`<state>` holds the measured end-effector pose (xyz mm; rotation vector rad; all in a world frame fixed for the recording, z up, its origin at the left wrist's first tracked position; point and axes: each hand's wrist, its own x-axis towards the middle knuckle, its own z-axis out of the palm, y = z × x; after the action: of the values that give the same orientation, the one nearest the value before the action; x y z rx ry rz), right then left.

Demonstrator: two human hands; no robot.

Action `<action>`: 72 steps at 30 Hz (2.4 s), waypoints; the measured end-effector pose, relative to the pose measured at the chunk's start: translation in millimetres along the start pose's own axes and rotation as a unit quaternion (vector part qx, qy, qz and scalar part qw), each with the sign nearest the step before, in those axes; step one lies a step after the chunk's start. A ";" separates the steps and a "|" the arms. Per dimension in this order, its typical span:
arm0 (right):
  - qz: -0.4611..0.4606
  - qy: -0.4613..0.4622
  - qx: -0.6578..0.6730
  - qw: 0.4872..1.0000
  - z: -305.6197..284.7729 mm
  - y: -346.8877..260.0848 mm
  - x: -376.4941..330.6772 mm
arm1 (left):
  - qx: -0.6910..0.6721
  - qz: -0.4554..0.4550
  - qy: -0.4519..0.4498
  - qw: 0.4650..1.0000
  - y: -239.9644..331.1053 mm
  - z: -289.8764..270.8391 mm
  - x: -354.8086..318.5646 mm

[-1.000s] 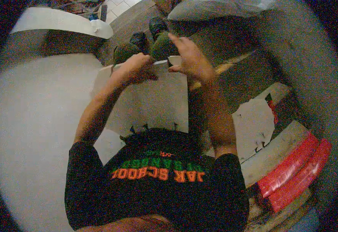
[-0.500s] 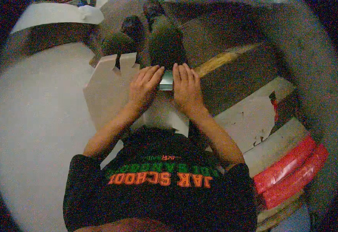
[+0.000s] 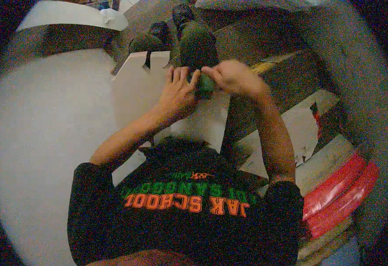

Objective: Assembling various pieces of cardboard into food delivery boxes while sitting on a staircase.

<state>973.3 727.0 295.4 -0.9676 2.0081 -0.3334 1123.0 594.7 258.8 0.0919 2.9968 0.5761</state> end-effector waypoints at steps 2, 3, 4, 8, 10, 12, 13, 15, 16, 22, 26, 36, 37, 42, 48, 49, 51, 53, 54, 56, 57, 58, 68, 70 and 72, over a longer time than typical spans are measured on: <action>0.017 0.101 -0.062 0.993 -7.2 -18.8 4.5 | 0.044 0.007 0.012 0.999 9.8 -12.4 -2.5; 0.033 0.193 -0.124 0.973 -8.7 -29.3 8.4 | 0.047 0.006 0.014 0.999 12.7 -15.7 -5.1; 0.048 0.166 -0.104 0.980 -9.4 -37.9 10.2 | 0.041 -0.003 0.024 0.999 13.2 -19.0 -5.1; 0.060 0.132 -0.031 0.989 38.8 -26.4 10.8 | -0.011 0.045 -0.061 0.997 -10.9 -34.3 1.8; 0.070 0.167 -0.043 0.983 40.6 -39.3 -0.2 | -0.006 0.076 -0.047 0.996 -43.2 -64.2 11.7; 0.081 0.199 -0.058 0.975 49.6 -49.2 -8.2 | -0.004 0.105 -0.031 0.994 -71.0 -85.5 23.2; 0.038 0.257 -0.083 0.962 55.5 -47.5 -7.8 | -0.060 0.115 -0.019 0.991 -83.0 -90.6 34.5; -0.007 0.314 -0.108 0.943 64.6 -43.1 -6.4 | -0.115 0.124 -0.005 0.986 -85.1 -101.2 47.5; -0.019 0.332 -0.110 0.937 69.0 -40.4 -5.9 | -0.074 0.027 -0.192 0.978 -76.8 -105.5 53.7; -0.044 0.395 -0.095 0.913 87.1 -20.3 12.9 | 0.020 0.011 -0.196 0.980 -53.7 -52.9 -12.3; -0.051 0.416 -0.106 0.902 93.2 -16.6 26.0 | -0.056 -0.032 -0.042 0.997 -49.6 -31.7 -34.0; -0.054 0.422 -0.094 0.900 84.1 -8.8 20.2 | -0.040 -0.054 0.060 0.996 -45.7 -14.3 -19.9; -0.065 0.436 -0.106 0.892 77.1 -11.8 19.1 | -0.039 -0.048 0.062 0.996 -44.7 -16.6 -17.9; -0.047 0.447 -0.087 0.889 56.8 -16.3 20.7 | 0.004 -0.003 0.110 0.994 -57.9 -21.0 -11.7; 0.037 0.700 0.098 0.706 38.1 -8.1 2.7 | 0.071 -0.033 0.215 0.973 -96.2 -11.8 14.0; 0.044 0.615 0.163 0.770 54.6 9.9 -0.1 | 0.068 -0.033 0.220 0.973 -100.2 -12.8 22.6; 0.097 0.417 0.252 0.868 111.0 59.1 -6.4 | 0.043 -0.049 0.253 0.965 -105.1 -18.6 42.7; 0.132 0.299 0.337 0.883 131.7 48.9 -20.1 | 0.023 -0.048 0.237 0.970 -110.3 -21.4 46.5; 0.125 0.299 0.394 0.860 126.6 24.6 -28.8 | 0.030 -0.049 0.248 0.967 -103.3 -28.3 48.7; 0.155 0.239 0.415 0.864 128.7 29.3 -33.1 | -0.002 -0.034 0.256 0.966 -74.7 -33.3 39.5; 0.177 0.177 0.438 0.863 125.8 37.0 -34.3 | -0.036 -0.019 0.256 0.966 -53.0 -39.1 26.1; 0.135 0.211 0.479 0.841 131.2 37.7 -33.8 | -0.078 0.029 0.202 0.976 -36.1 -35.5 11.0; 0.204 0.353 0.308 0.860 99.9 -15.9 -50.0 | -0.006 0.114 0.044 0.992 -14.1 6.1 -63.9; 0.084 0.388 0.141 0.907 95.3 -29.3 -58.8 | 0.051 0.143 0.070 0.986 -12.6 4.8 -58.0; -0.034 0.407 -0.032 0.912 96.8 -38.0 -60.2 | 0.059 0.145 0.042 0.987 -8.9 -3.8 -52.5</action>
<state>1089.4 757.7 294.0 -1.0391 2.7439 -0.8199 1174.5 581.1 263.0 0.5338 3.1195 0.4347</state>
